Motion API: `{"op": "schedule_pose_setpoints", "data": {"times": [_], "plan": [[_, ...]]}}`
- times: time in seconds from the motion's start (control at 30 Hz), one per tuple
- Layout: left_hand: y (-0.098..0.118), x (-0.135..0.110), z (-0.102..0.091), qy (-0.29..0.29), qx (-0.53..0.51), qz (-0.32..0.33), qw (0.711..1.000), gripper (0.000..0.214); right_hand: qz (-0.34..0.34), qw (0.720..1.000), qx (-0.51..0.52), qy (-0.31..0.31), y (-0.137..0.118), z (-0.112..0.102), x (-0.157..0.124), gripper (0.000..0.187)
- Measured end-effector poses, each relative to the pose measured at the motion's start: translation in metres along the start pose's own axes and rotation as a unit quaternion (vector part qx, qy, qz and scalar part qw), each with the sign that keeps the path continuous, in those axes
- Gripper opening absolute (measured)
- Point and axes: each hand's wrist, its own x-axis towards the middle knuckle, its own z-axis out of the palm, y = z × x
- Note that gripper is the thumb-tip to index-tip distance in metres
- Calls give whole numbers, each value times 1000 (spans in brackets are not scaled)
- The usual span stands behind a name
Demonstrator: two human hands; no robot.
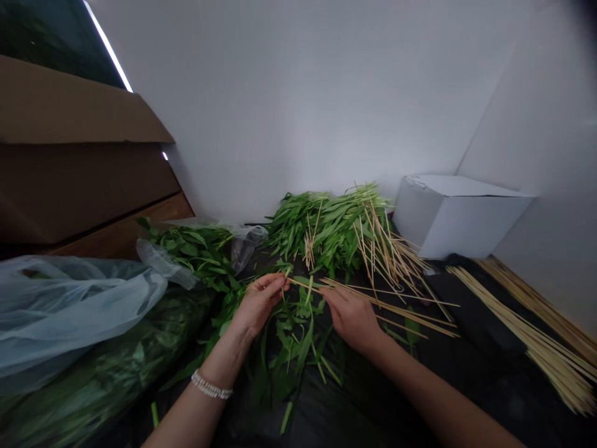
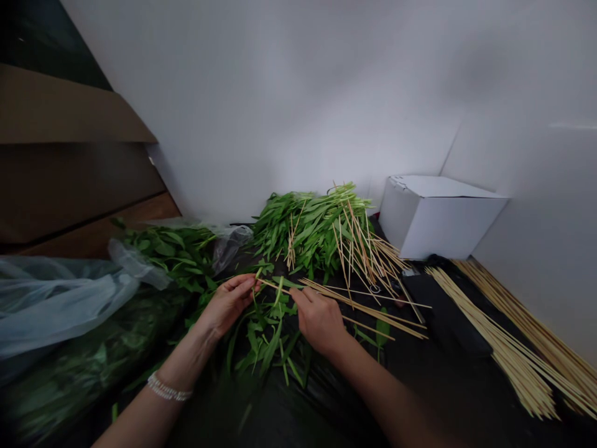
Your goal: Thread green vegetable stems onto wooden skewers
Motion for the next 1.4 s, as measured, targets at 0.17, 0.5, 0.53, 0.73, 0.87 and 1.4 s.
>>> {"op": "schedule_pose_setpoints", "data": {"times": [0.17,0.5,0.53,0.73,0.87,1.4], "plan": [[0,1,-1,11,-7,4,1000,35,-1,1000,1,0,-1,-1,1,33],[-4,1,-1,10,3,-14,1000,37,-14,1000,-1,6,-1,2,-1,33],[-4,1,0,10,2,-13,1000,37,-15,1000,-2,6,-1,2,-1,33],[-1,0,1,5,-9,-41,999,35,-19,1000,-6,10,-2,2,-1,33],[0,0,0,2,-16,-67,998,27,-23,1000,-11,10,-2,3,-1,33],[-7,2,-1,-9,-8,-81,997,23,-17,1000,-8,0,-2,7,-5,34]]}}
